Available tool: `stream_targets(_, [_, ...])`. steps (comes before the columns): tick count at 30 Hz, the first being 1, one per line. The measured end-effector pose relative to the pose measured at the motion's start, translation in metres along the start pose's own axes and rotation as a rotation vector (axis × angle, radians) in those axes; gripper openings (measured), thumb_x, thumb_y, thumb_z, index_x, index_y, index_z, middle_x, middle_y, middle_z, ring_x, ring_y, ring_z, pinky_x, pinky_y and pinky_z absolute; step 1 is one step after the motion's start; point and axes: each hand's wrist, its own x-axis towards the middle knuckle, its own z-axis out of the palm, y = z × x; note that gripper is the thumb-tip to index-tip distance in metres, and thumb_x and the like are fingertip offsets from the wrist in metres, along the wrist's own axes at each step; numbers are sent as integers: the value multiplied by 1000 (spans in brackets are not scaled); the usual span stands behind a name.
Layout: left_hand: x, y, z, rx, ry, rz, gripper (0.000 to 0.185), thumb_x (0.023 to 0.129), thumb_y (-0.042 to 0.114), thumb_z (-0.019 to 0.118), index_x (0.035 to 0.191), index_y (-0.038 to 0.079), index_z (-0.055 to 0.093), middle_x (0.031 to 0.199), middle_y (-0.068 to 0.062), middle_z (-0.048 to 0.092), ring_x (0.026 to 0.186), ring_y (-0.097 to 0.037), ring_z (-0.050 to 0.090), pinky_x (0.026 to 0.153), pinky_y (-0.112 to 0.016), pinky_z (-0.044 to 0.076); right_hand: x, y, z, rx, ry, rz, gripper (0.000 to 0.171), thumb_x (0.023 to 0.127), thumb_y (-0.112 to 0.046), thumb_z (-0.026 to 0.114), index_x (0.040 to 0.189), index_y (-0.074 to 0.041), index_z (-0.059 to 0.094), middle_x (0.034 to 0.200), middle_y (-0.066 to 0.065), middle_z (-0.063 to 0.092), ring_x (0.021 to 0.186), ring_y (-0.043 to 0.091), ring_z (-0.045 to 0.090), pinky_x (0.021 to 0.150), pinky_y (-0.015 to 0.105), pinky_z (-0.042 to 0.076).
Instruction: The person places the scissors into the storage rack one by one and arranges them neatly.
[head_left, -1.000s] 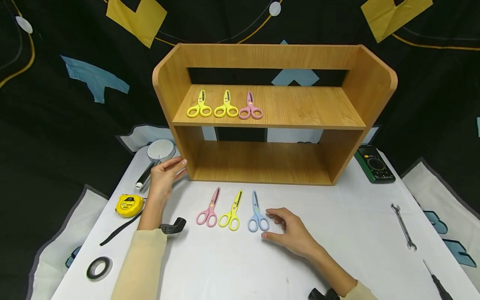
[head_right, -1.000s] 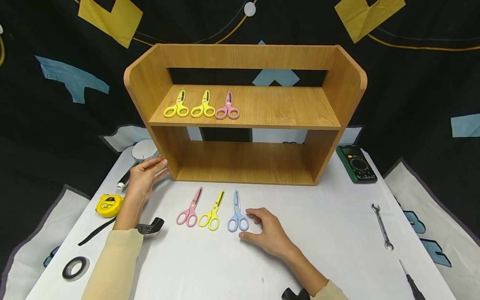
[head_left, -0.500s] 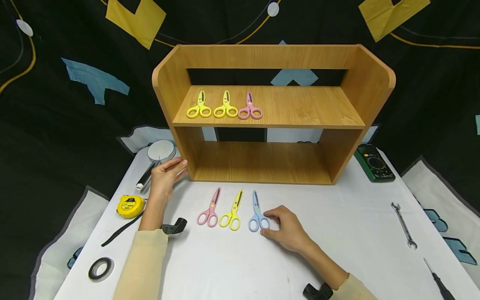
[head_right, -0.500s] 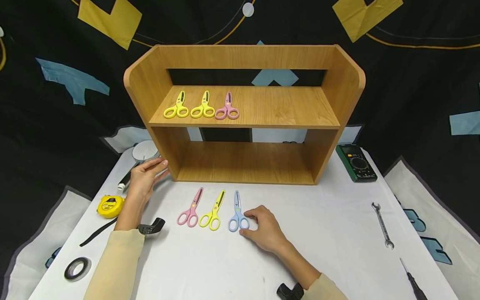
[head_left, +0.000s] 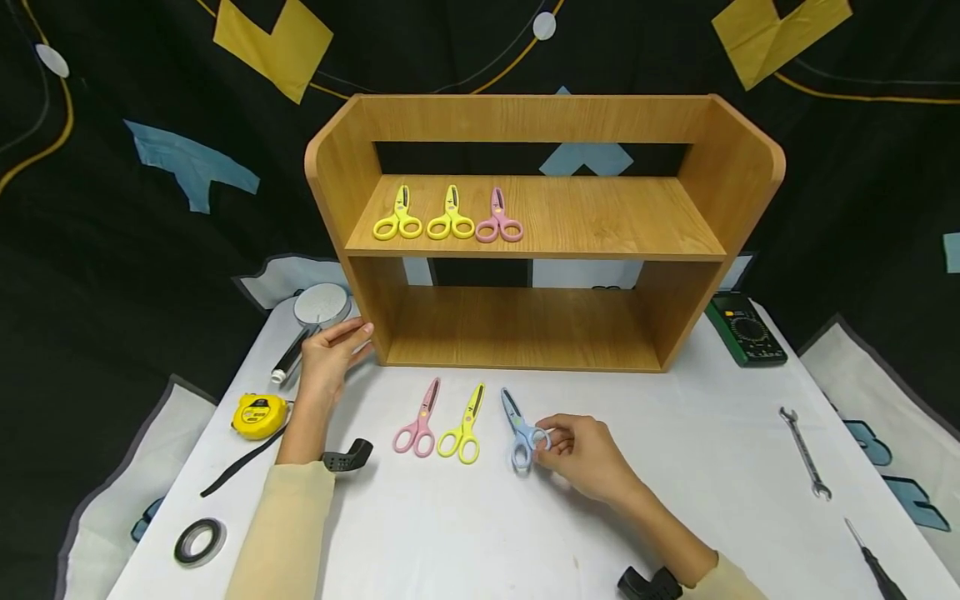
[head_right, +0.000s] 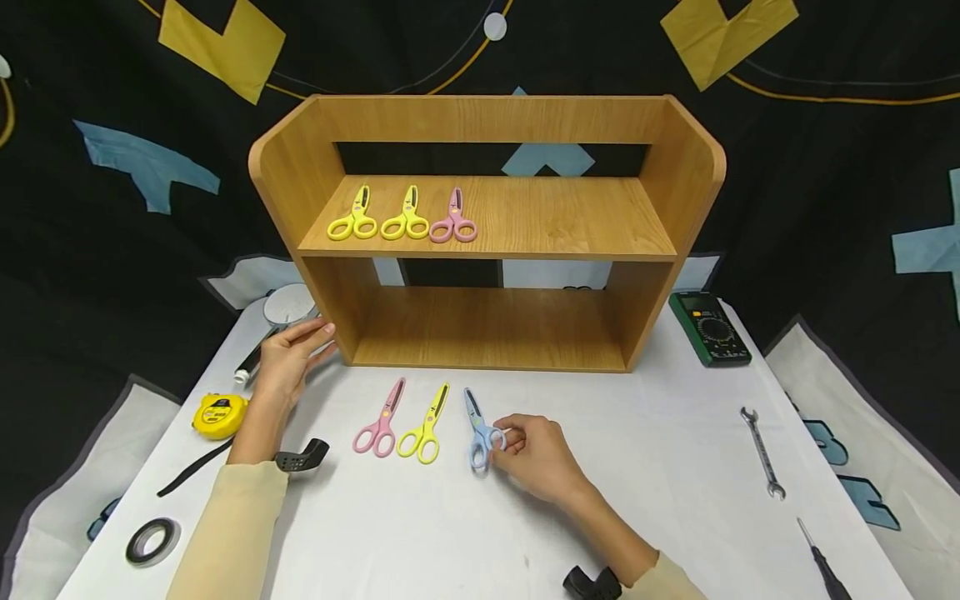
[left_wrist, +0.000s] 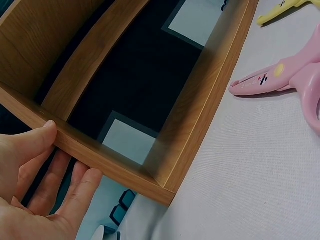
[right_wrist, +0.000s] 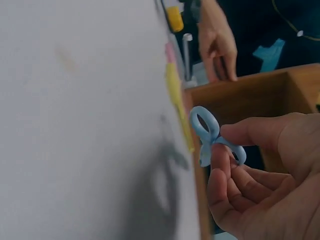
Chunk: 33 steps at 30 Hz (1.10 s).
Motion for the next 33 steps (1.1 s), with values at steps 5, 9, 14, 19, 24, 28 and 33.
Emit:
stream_targets(5, [0, 0, -1, -4, -7, 12, 48, 86, 11, 85, 129, -2, 69, 102, 3, 74, 94, -9, 73, 97, -40, 61, -15, -31, -24, 86, 0, -56, 35, 87, -9, 81, 120, -2, 72, 91, 3, 74, 80, 13, 67, 72, 21, 62])
stream_targets(9, [1, 0, 0, 7, -2, 22, 45, 86, 11, 85, 128, 0, 70, 102, 4, 74, 95, -9, 73, 98, -40, 61, -21, -67, -59, 117, 54, -166, 36, 89, -7, 80, 123, -2, 70, 93, 6, 75, 81, 14, 68, 74, 23, 63])
stream_targets(14, [2, 0, 1, 15, 1, 30, 44, 86, 12, 85, 126, 1, 72, 102, 4, 74, 95, -9, 73, 102, -45, 58, -9, -111, -113, 79, 178, -253, 36, 93, -12, 79, 126, -5, 69, 96, 7, 75, 83, 18, 67, 73, 21, 62])
stream_targets(19, [4, 0, 2, -3, -2, 32, 42, 85, 10, 85, 124, 0, 72, 99, 4, 75, 93, -9, 74, 100, -45, 59, 24, -142, -149, 0, 293, -195, 40, 94, -23, 78, 131, -11, 68, 101, 3, 74, 89, 16, 65, 77, 13, 59])
stream_targets(24, [3, 0, 2, -12, 0, 26, 43, 85, 10, 86, 124, 0, 72, 98, 4, 75, 92, -9, 74, 101, -45, 59, 73, -154, -159, -2, 335, -142, 43, 94, -23, 78, 134, -10, 67, 102, 3, 74, 88, 14, 63, 70, 13, 55])
stream_targets(28, [1, 0, 2, -11, 1, 20, 44, 85, 11, 86, 125, 0, 71, 98, 4, 76, 92, -8, 74, 99, -42, 61, 106, -156, -155, 2, 323, -93, 42, 94, -20, 78, 133, -7, 67, 96, 0, 71, 84, 11, 61, 63, 15, 51])
stream_targets(33, [0, 0, 0, -10, -1, 21, 46, 85, 11, 85, 127, -2, 70, 97, 5, 76, 92, -8, 74, 97, -40, 61, 132, -158, -151, -37, 303, -47, 42, 96, -21, 75, 133, -4, 66, 96, 1, 68, 84, 9, 60, 61, 16, 49])
